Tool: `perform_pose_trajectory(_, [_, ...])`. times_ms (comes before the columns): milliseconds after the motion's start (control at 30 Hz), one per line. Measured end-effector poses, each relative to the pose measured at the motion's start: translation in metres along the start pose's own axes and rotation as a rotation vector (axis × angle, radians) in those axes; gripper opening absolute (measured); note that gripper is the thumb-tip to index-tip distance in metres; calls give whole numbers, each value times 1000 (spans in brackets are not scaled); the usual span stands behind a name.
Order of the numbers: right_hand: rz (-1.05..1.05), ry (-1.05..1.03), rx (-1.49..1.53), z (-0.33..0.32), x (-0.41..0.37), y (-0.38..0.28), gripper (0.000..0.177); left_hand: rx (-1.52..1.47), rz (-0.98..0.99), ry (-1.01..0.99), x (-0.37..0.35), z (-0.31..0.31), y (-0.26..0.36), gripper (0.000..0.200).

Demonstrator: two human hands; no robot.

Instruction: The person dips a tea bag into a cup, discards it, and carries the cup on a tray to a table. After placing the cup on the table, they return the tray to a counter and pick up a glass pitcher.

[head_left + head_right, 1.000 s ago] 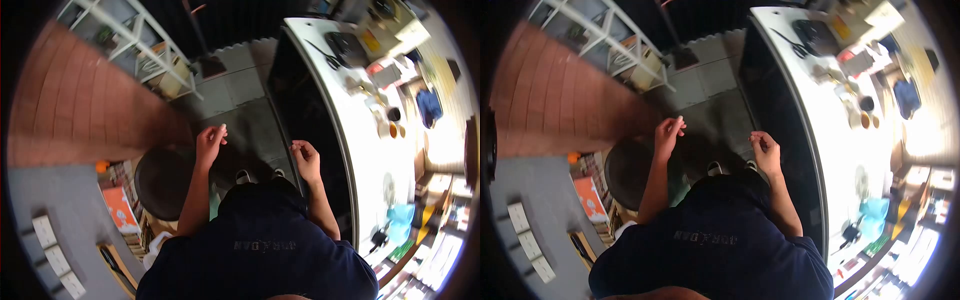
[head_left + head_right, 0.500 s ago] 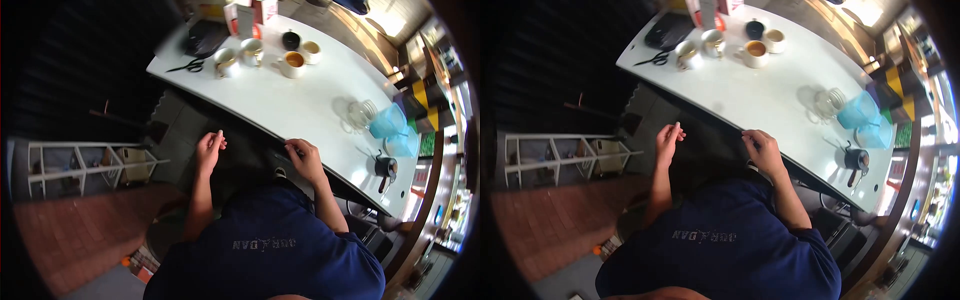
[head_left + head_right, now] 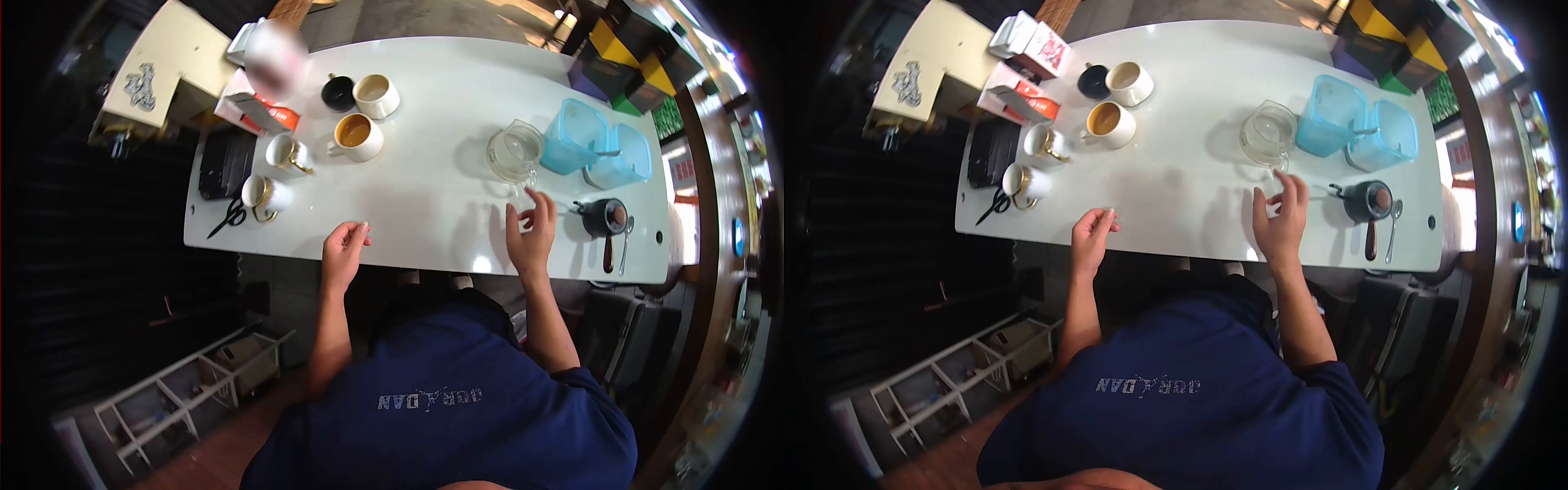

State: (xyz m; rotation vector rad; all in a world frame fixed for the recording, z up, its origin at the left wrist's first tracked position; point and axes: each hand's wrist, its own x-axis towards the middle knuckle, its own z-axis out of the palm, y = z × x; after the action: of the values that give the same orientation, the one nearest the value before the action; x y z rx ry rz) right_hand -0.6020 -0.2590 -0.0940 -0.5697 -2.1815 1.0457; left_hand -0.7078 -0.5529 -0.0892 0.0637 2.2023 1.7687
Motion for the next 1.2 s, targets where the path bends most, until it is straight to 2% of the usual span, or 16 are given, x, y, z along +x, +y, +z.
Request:
perform_pose_trajectory(33, [24, 94, -21, 1, 1, 0, 42, 22, -1, -31, 9, -1, -1, 23])
perform_pose_trajectory(67, [65, 100, -60, 3, 3, 8, 48, 2, 16, -62, 17, 1, 5, 23])
perform_pose_trajectory(167, [217, 110, -18, 10, 15, 18, 46, 31, 44, -171, 39, -4, 13, 22])
perform_pose_trajectory(200, [220, 132, -53, 14, 17, 22, 40, 25, 54, -200, 45, -6, 16, 22])
perform_pose_trajectory(300, [321, 102, -26, 26, 19, 35, 32, -21, 91, -290, 58, -14, 20, 21])
perform_pose_trajectory(400, [386, 175, -5, 34, 18, 34, 27, -65, 80, -360, 66, -27, 18, 20])
perform_pose_trajectory(533, [406, 149, -89, 39, 13, 19, 27, -145, 47, -402, 71, -37, 9, 20])
perform_pose_trajectory(800, [372, 59, -20, 45, -9, 0, 25, -150, 66, -411, 80, -36, 17, 20])
perform_pose_trajectory(967, [336, 58, 28, 36, -20, -6, 21, -115, 75, -368, 82, -14, 30, 22])
perform_pose_trajectory(1067, [340, -64, 11, 24, -23, -16, 22, -122, 81, -407, 82, 5, 38, 22])
perform_pose_trajectory(1200, [290, -6, 9, 14, -33, -16, 25, -119, 69, -419, 79, 32, 47, 21])
